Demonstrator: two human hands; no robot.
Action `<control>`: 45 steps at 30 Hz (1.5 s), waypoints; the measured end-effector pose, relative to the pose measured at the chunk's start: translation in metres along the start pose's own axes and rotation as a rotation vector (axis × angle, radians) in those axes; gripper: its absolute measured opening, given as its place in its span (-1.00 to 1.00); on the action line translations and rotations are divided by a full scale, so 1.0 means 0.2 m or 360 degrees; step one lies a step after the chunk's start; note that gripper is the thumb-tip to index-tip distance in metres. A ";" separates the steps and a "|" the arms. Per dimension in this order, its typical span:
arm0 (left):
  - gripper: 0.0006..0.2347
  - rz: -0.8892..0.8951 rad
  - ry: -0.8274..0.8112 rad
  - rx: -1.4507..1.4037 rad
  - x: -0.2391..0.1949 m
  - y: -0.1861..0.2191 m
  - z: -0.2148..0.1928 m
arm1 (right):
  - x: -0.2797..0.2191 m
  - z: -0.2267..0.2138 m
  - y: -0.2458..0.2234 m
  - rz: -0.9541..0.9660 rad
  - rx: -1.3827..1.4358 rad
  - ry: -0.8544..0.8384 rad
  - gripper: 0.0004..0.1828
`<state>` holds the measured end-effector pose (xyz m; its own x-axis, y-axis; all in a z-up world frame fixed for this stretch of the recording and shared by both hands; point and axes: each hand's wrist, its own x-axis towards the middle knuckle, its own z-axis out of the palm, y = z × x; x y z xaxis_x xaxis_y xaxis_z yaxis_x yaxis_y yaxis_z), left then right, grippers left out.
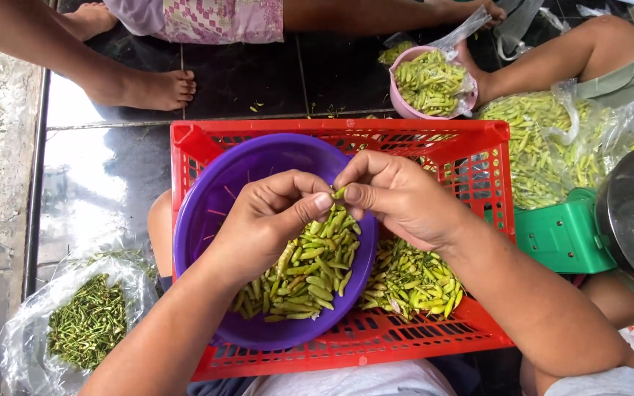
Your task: The person sits on the floor and peels small green vegetables by hand, placing the peeled items into a purple bowl and the discarded peels into a red crate. Other people are visible in the background performing similar tasks.
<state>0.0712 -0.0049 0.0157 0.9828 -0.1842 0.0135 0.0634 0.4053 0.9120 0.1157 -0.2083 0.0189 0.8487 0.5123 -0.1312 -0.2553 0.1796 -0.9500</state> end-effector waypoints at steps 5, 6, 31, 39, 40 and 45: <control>-0.91 -0.0076 -0.0077 -0.0161 -0.03 0.00 -0.02 | 0.00 0.04 0.03 0.0206 0.0207 -0.0073 -0.86; -0.91 -0.0103 -0.0077 -0.0202 -0.03 0.00 -0.02 | 0.01 0.04 0.05 0.0232 0.0179 -0.0071 -0.85; -0.89 -0.0291 0.0177 -0.0208 0.03 -0.06 -0.03 | -0.06 -0.79 0.52 0.0525 -0.3341 -0.0296 -0.81; -0.83 -0.0372 0.0131 0.0018 0.02 -0.04 -0.01 | -0.04 -0.74 0.50 0.0628 -0.3141 -0.0323 -0.71; -0.83 -0.0372 0.0122 0.0020 0.03 -0.05 -0.01 | -0.04 -0.72 0.46 0.0632 -0.3141 -0.0313 -0.71; -0.83 -0.0388 0.0154 0.0020 0.03 -0.05 0.00 | 0.00 -0.41 0.08 0.0763 -0.2802 -0.0301 -0.66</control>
<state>0.0758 -0.0092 0.0062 0.9508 -0.1882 -0.2460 0.2988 0.3481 0.8886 0.1496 -0.2751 -0.0194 0.7682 0.3472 -0.5379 0.3997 -0.9164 -0.0206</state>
